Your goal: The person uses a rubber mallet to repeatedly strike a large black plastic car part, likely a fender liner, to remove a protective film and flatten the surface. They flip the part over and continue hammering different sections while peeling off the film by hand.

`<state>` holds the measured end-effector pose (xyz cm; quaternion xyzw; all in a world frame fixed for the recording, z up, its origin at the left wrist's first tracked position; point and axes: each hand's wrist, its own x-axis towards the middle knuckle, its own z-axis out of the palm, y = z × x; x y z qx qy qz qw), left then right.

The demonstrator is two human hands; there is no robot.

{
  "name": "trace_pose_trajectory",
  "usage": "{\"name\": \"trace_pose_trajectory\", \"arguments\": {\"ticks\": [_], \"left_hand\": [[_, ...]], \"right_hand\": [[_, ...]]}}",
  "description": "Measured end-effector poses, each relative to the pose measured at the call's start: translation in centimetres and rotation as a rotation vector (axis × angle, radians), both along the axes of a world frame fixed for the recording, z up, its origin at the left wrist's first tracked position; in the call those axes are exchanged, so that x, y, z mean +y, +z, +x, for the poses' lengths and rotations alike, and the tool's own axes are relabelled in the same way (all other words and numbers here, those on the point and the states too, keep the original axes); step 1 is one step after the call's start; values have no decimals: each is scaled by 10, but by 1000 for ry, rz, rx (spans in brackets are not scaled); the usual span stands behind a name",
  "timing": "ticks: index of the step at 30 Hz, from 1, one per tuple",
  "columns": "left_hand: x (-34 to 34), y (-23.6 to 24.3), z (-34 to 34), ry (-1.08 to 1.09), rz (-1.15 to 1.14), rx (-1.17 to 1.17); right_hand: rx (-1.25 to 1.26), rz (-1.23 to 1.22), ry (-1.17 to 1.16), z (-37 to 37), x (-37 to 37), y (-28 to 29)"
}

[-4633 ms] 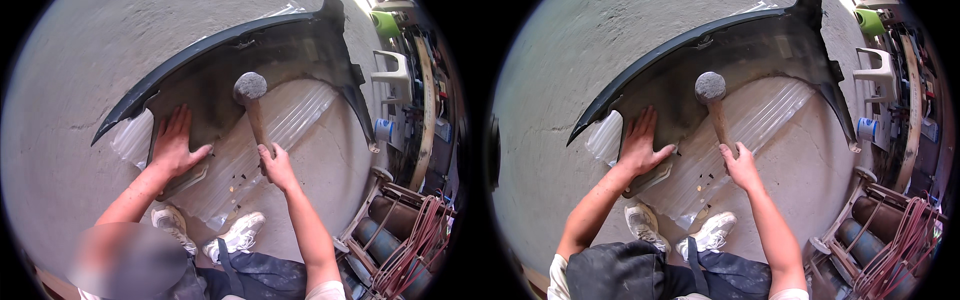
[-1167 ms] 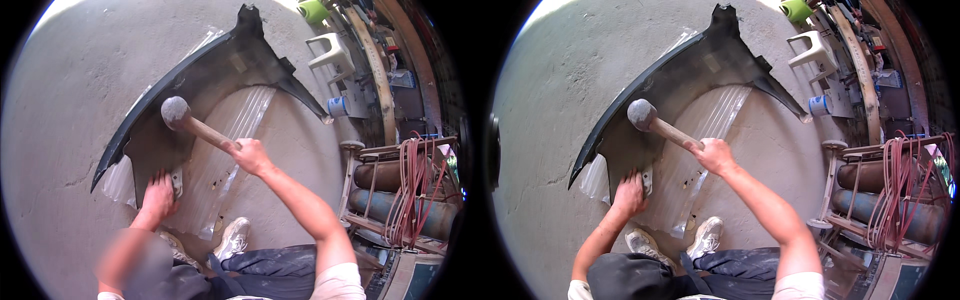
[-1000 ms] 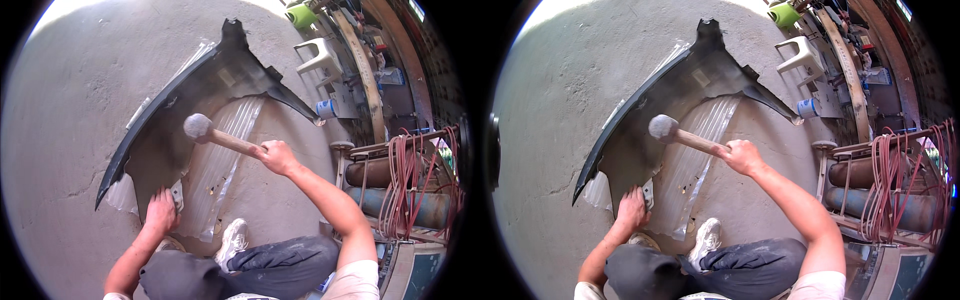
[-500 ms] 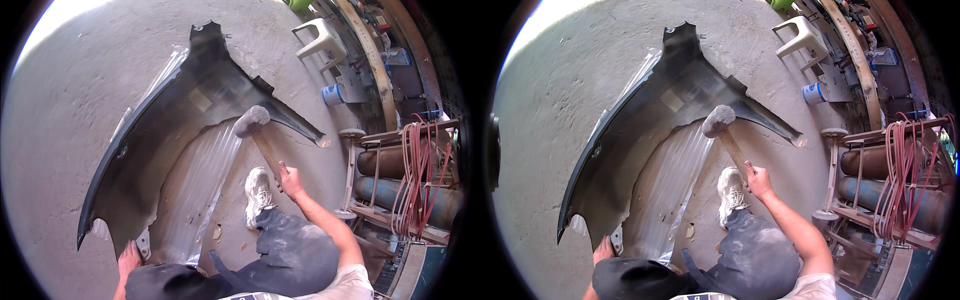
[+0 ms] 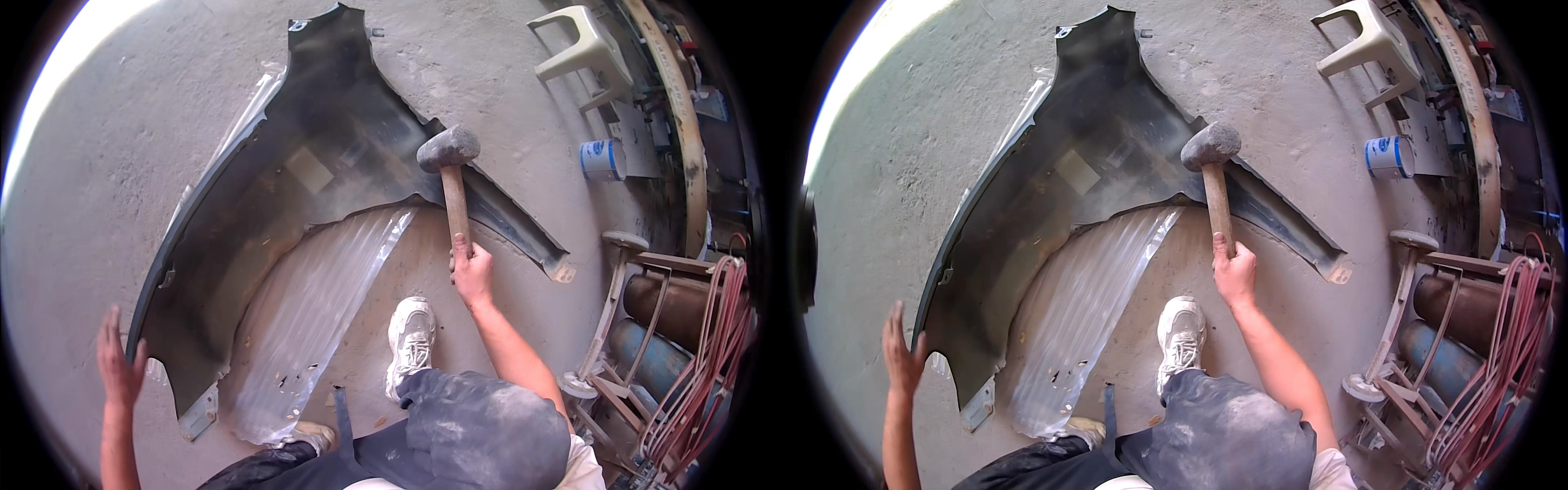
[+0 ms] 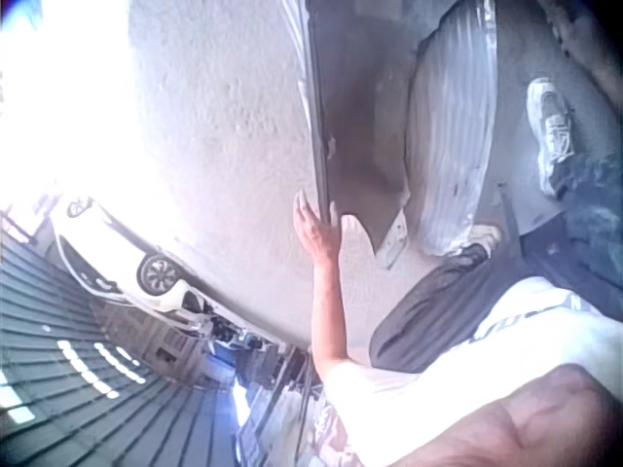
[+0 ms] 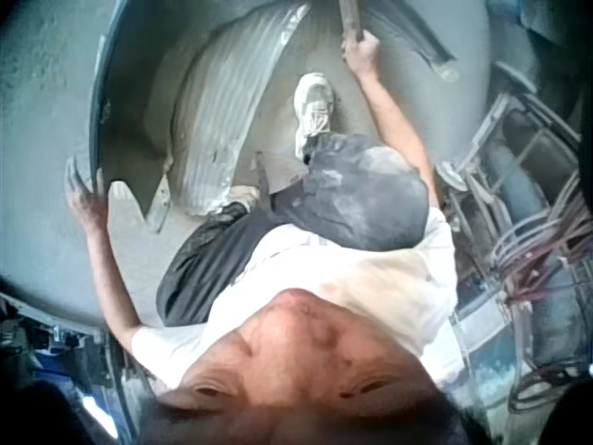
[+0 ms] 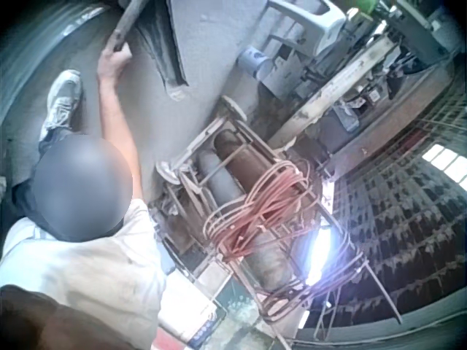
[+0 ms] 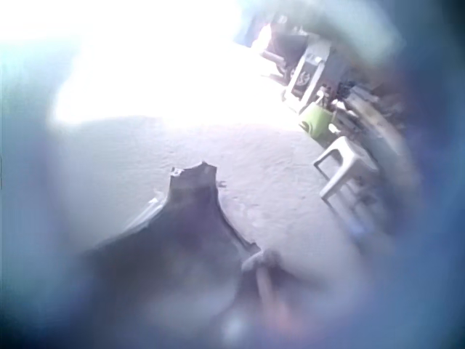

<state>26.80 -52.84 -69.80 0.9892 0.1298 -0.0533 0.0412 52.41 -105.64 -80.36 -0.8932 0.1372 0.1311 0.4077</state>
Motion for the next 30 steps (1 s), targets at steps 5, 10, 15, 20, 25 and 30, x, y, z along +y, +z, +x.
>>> {"name": "trace_pose_trajectory", "arguments": {"ticks": [5, 10, 15, 20, 25, 30], "left_hand": [[17, -29, 46, 292, -350, 298], [46, -108, -15, 358, -94, 270], [43, -109, -50, 235, 18, 169], [31, -65, -53, 242, -32, 143], [67, -80, -112, 228, 35, 114], [51, -85, -108, 327, -62, 177]], "right_hand": [[-6, -57, 67, 6, -16, -15], [15, 44, 104, 18, -28, -25], [-12, 89, 130, 27, -22, -12], [-81, 149, 114, 30, -11, 5], [-94, 107, 173, 25, 11, 9], [-10, -55, 245, 16, 32, 14]]}}
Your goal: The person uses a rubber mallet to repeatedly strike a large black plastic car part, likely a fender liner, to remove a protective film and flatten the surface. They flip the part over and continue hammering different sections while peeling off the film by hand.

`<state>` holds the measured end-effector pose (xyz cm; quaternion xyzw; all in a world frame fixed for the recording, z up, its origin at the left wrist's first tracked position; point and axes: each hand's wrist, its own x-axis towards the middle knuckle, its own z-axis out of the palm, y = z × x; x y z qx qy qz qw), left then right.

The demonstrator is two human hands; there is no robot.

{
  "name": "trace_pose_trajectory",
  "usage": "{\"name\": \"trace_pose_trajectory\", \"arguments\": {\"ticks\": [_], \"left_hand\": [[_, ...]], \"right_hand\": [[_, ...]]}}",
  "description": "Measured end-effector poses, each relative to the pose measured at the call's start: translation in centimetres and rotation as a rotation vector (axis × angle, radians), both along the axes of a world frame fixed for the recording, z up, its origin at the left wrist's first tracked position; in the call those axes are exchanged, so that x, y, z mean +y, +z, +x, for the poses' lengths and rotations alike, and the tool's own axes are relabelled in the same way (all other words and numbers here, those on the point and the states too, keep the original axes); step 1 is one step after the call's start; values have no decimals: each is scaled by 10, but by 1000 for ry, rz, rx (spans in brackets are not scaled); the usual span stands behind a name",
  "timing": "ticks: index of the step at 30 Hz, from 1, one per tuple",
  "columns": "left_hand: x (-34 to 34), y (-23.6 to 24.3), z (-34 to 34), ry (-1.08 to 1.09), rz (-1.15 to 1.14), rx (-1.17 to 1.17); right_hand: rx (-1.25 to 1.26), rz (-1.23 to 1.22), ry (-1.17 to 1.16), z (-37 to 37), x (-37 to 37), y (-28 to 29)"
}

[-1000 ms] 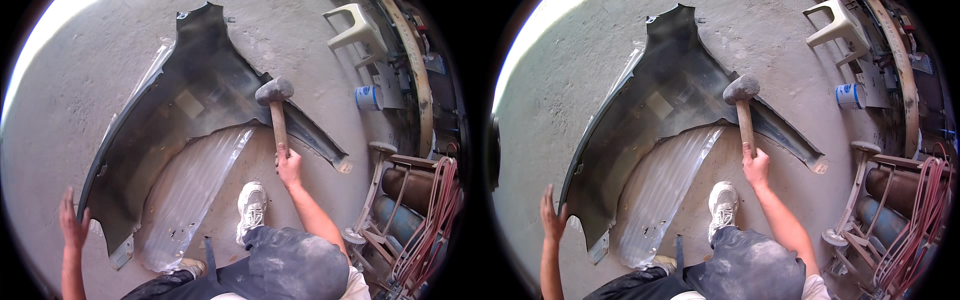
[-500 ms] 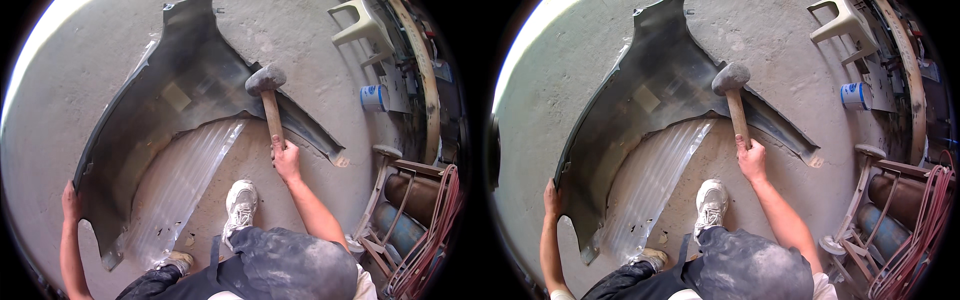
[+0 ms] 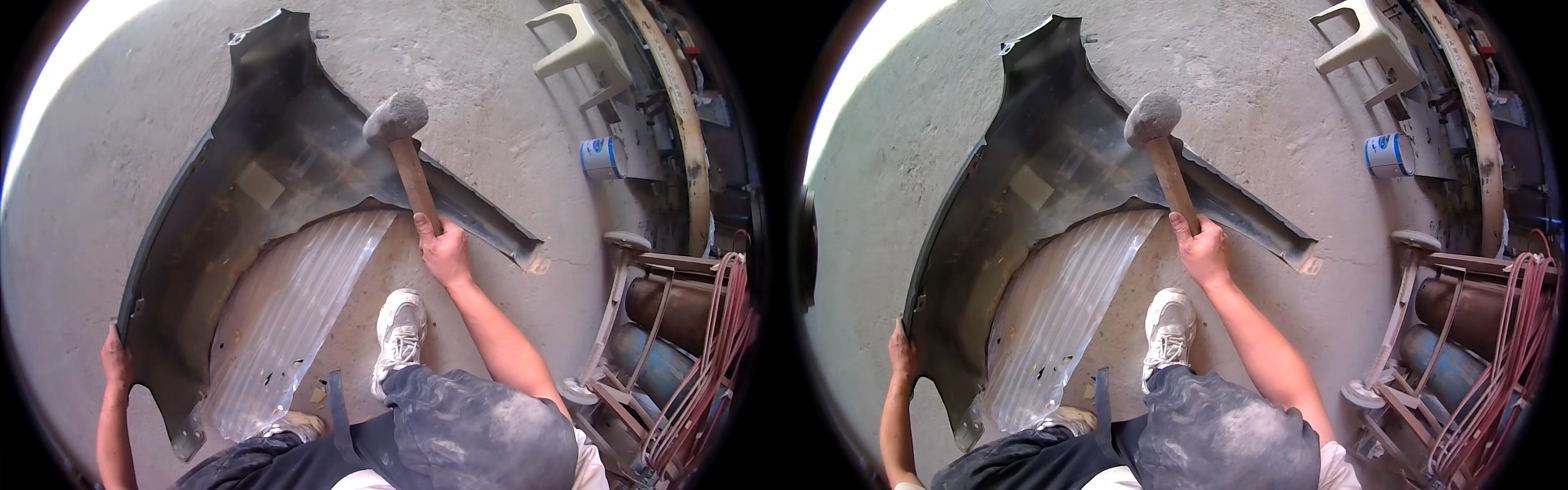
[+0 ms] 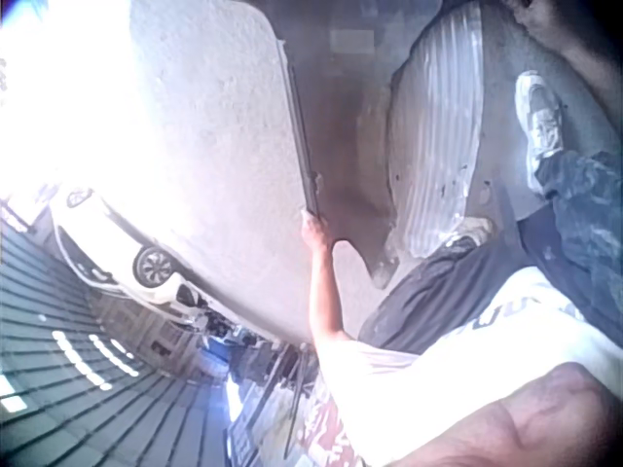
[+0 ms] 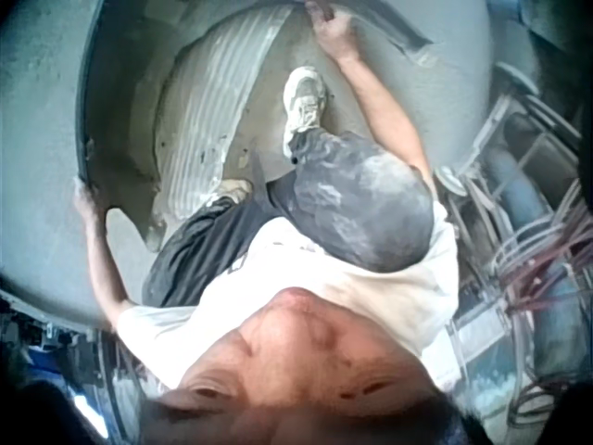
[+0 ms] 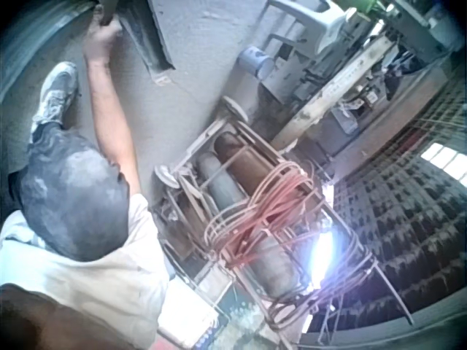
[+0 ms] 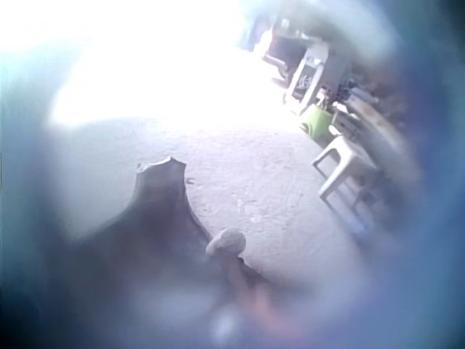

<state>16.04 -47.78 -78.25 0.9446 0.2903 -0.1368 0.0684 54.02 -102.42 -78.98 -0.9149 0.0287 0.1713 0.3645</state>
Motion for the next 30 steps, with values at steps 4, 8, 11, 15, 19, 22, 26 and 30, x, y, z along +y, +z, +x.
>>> {"name": "trace_pose_trajectory", "arguments": {"ticks": [4, 8, 11, 15, 19, 22, 26, 30], "left_hand": [[-9, 6, 4, -26, 25, -84], [-4, -4, 4, 11, 10, -24], [-5, -13, 3, 19, 42, -70], [-4, -10, -13, -6, 98, -103], [-8, -3, -12, 47, 96, -82], [-12, -4, -6, 31, 79, -77], [-14, -14, -11, -3, 82, -127], [3, -12, -11, 3, 63, -138]], "right_hand": [[45, -70, 1, -5, 16, -10], [160, 32, -77, -1, 21, -7], [129, 241, -112, 2, 28, 37], [-297, 572, 42, 19, 57, 141], [-837, 784, 130, 45, 67, 175], [-542, 153, 126, 0, 22, 41], [-84, -117, 85, 26, 20, 7], [-141, 388, -81, 40, 62, 119]]}}
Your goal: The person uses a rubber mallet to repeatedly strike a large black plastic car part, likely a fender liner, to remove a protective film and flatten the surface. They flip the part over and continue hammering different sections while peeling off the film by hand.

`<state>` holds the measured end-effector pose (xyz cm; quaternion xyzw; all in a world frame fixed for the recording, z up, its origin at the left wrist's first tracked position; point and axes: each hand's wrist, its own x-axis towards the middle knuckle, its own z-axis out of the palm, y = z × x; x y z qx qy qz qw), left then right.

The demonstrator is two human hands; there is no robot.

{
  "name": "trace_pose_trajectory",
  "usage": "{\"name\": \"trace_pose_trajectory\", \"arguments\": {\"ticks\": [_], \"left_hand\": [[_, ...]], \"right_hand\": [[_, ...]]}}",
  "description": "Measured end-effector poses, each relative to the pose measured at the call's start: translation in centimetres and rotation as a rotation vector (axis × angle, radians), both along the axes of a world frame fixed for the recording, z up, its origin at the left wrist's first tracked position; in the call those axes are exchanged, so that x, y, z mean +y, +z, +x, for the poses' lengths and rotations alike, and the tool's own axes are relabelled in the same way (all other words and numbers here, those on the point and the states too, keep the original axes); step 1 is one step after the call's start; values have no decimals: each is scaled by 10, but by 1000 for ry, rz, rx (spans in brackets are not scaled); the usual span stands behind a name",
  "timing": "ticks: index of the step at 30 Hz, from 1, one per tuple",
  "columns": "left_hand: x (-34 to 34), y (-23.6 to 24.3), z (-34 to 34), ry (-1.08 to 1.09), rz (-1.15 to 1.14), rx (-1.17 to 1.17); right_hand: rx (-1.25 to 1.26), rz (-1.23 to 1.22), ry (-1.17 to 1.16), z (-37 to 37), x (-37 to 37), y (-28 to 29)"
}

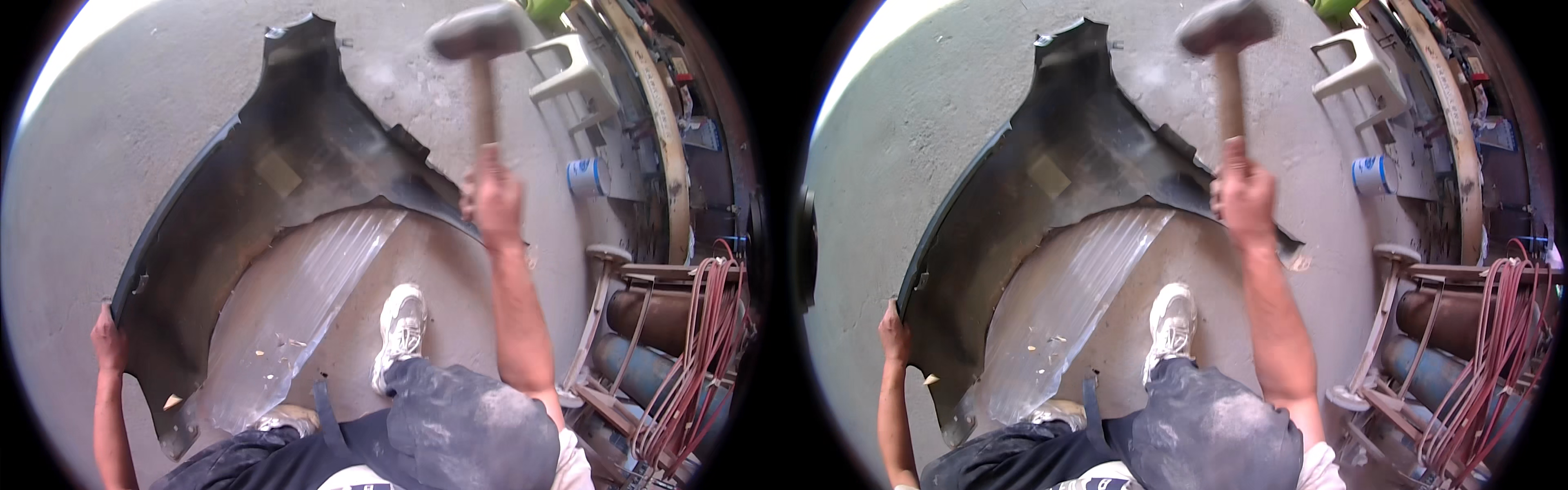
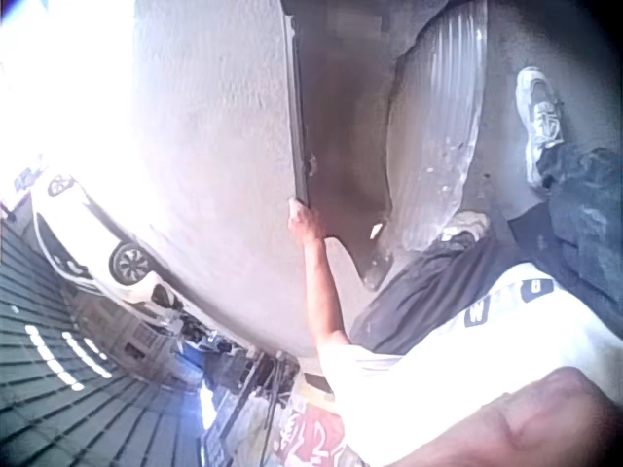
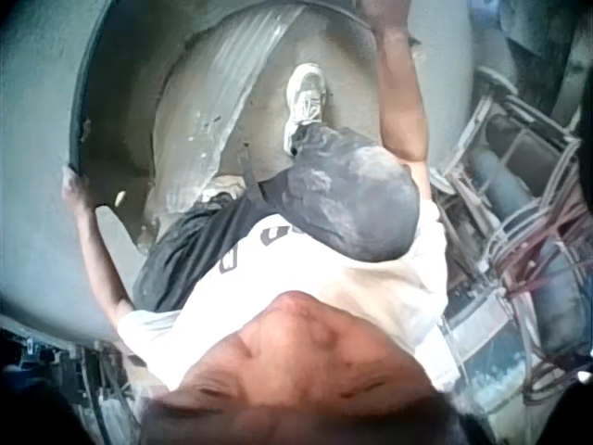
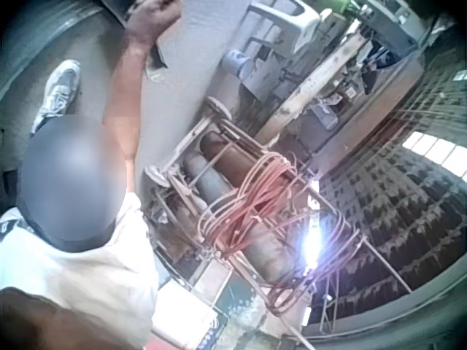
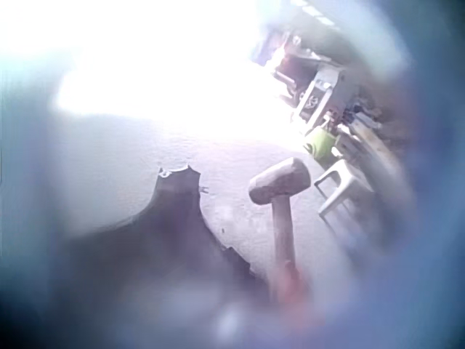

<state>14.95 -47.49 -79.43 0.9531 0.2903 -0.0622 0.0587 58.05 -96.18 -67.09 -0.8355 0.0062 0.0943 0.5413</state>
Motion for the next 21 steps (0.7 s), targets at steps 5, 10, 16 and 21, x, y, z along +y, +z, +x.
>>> {"name": "trace_pose_trajectory", "arguments": {"ticks": [5, 10, 16, 21], "left_hand": [[-5, 4, -1, 6, 24, 44], [-5, 1, 8, -9, -3, 55], [-6, 6, -1, -38, 7, -54], [-5, 3, -3, -14, -1, 73]], "right_hand": [[-654, 199, 42, 14, 15, 111], [-685, -251, 122, -28, -36, -85], [-18, -446, 161, 4, -13, -79], [-450, 97, 73, 18, 27, 76]]}}
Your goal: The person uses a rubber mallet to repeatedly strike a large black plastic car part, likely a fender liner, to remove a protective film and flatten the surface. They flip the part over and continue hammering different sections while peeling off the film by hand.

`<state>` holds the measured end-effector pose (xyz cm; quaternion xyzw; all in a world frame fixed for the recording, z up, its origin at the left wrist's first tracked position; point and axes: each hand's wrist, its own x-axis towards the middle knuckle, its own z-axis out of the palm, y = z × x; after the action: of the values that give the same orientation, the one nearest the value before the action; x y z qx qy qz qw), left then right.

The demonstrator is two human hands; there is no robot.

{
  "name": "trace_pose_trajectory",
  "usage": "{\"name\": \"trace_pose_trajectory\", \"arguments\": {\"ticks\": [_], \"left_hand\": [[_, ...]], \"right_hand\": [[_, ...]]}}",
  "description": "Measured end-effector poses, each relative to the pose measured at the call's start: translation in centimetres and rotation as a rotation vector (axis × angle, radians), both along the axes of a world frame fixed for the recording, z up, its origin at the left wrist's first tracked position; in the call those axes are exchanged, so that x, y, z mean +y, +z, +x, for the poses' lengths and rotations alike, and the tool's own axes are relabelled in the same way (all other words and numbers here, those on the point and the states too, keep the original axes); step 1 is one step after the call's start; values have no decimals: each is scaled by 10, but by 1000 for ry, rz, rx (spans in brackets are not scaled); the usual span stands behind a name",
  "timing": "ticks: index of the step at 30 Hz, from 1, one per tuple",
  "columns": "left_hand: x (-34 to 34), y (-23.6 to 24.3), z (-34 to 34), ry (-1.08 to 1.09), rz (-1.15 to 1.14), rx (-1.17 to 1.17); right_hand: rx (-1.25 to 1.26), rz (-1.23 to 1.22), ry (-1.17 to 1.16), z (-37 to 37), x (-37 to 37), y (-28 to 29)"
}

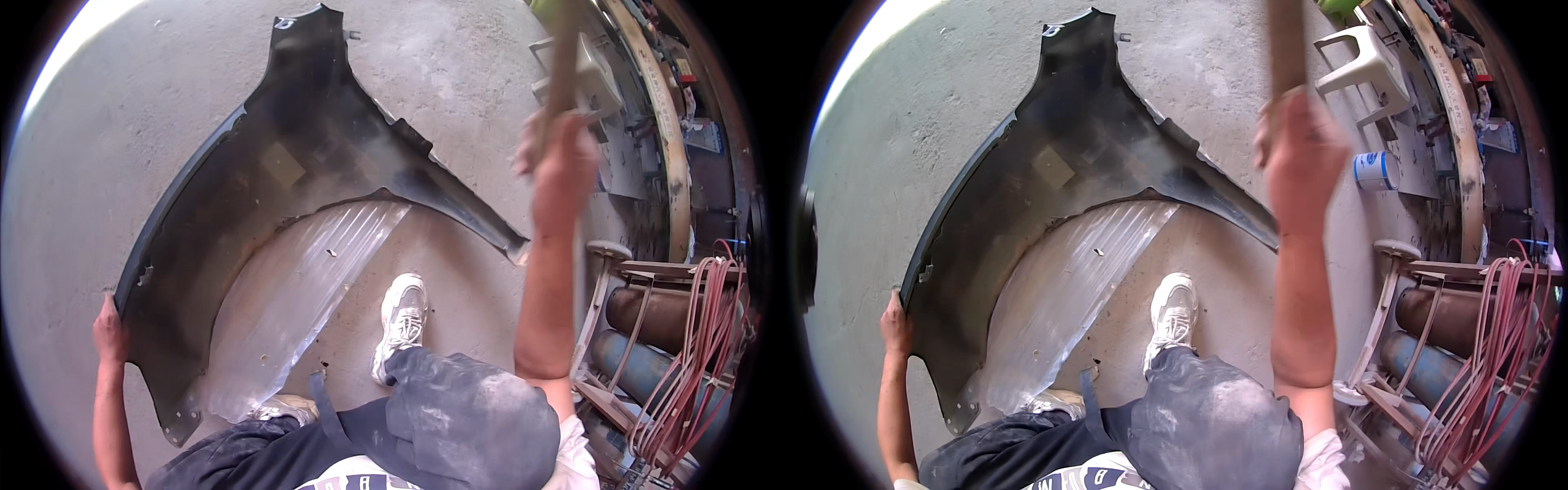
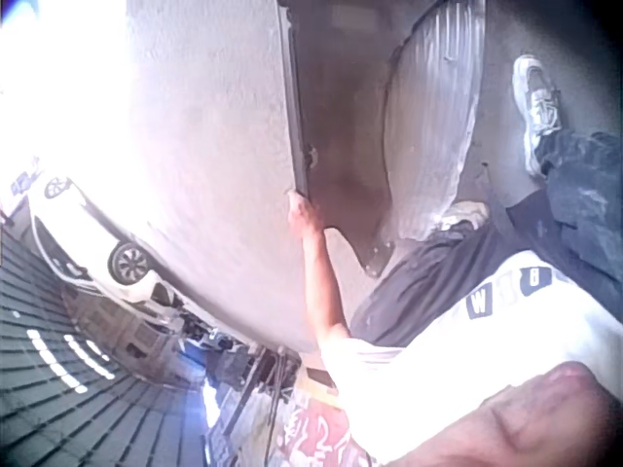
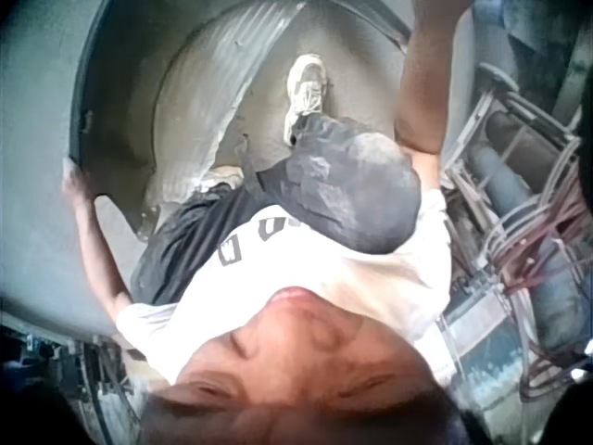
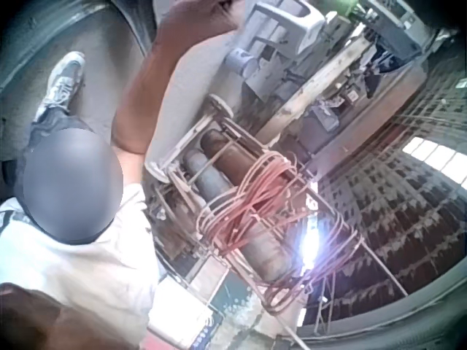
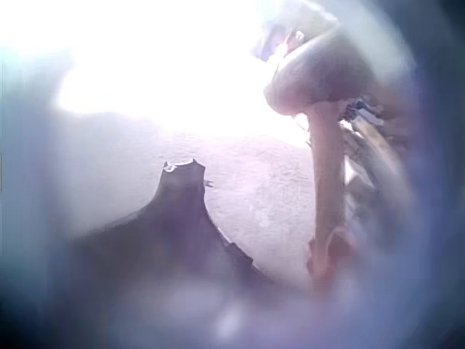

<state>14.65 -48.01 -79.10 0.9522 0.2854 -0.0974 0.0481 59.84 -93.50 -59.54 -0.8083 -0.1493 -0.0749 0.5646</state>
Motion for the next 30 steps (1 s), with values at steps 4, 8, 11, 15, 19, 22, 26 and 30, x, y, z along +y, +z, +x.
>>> {"name": "trace_pose_trajectory", "arguments": {"ticks": [4, 8, 11, 15, 19, 22, 26, 30], "left_hand": [[8, 1, -19, -6, 20, -29], [-5, -15, 4, -51, -4, -88], [-3, -11, 1, -16, -1, -50], [3, -14, -9, -17, -37, -49], [5, -7, -21, -27, 27, -69], [-15, -4, 5, -39, 4, -115], [-7, -2, 9, -8, -11, -79], [-1, 7, -7, -8, -2, -37]], "right_hand": [[-318, 129, 35, -21, 17, -15], [22, -476, -5, -93, -66, -191], [366, -648, -55, -84, -72, -205], [306, -278, -22, -57, -27, -101], [29, 104, 72, -61, -8, -69], [-135, 66, 155, -75, -45, -148], [325, -695, -51, -84, -62, -197], [495, -134, -63, -50, -25, -127]]}}
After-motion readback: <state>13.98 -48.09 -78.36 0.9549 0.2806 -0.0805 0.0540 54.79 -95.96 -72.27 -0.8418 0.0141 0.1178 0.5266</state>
